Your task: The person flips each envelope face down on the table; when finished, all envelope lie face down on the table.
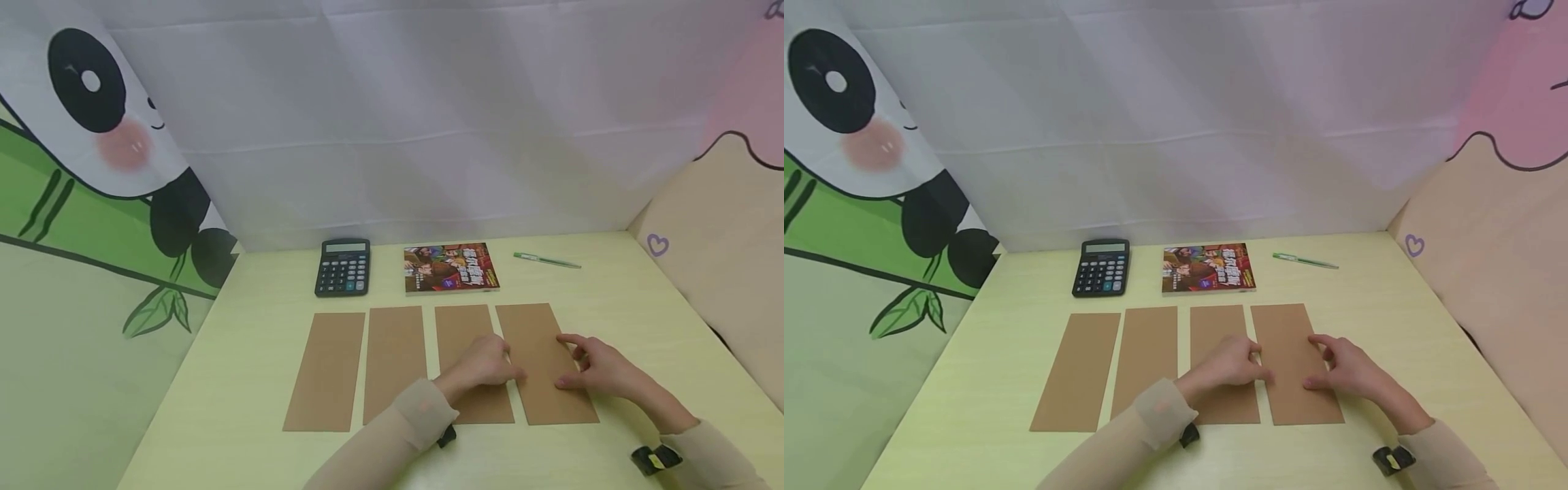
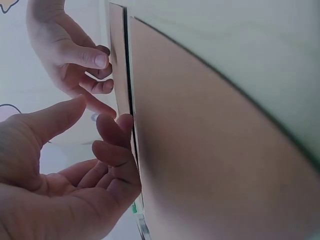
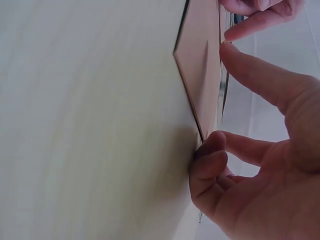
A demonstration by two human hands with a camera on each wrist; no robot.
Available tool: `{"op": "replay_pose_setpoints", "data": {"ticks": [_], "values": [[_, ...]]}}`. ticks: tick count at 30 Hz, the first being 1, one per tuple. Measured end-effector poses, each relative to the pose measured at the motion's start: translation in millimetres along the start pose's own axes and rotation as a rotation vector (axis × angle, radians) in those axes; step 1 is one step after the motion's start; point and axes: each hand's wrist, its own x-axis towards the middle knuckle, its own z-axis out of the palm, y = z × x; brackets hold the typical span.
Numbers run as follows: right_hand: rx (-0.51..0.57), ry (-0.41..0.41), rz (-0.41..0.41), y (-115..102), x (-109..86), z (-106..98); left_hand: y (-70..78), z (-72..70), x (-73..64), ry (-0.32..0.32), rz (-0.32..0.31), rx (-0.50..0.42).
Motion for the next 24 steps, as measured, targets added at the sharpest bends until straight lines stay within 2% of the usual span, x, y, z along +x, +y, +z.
{"op": "replay_pose_setpoints", "data": {"ticks": [6, 9, 14, 20, 24], "values": [[0.000, 0.034, -0.019, 2, -1.5, -2, -6.0, -7.6, -10.4, -0.013, 0.004, -0.066], [-0.008, 0.055, -0.019, 3, -1.5, -4, -15.5, -14.5, -16.7, -0.005, 0.062, -0.114], [-0.016, 0.073, -0.003, 5, -3.0, -8, -36.5, -32.1, -31.2, 0.060, 0.130, -0.133], [-0.037, 0.094, 0.001, 9, -5.6, -12, -69.7, -55.7, -52.6, 0.133, 0.102, -0.207], [-0.064, 0.098, -0.002, 13, -8.2, -16, -94.3, -69.3, -66.5, 0.226, 0.068, -0.222]]}}
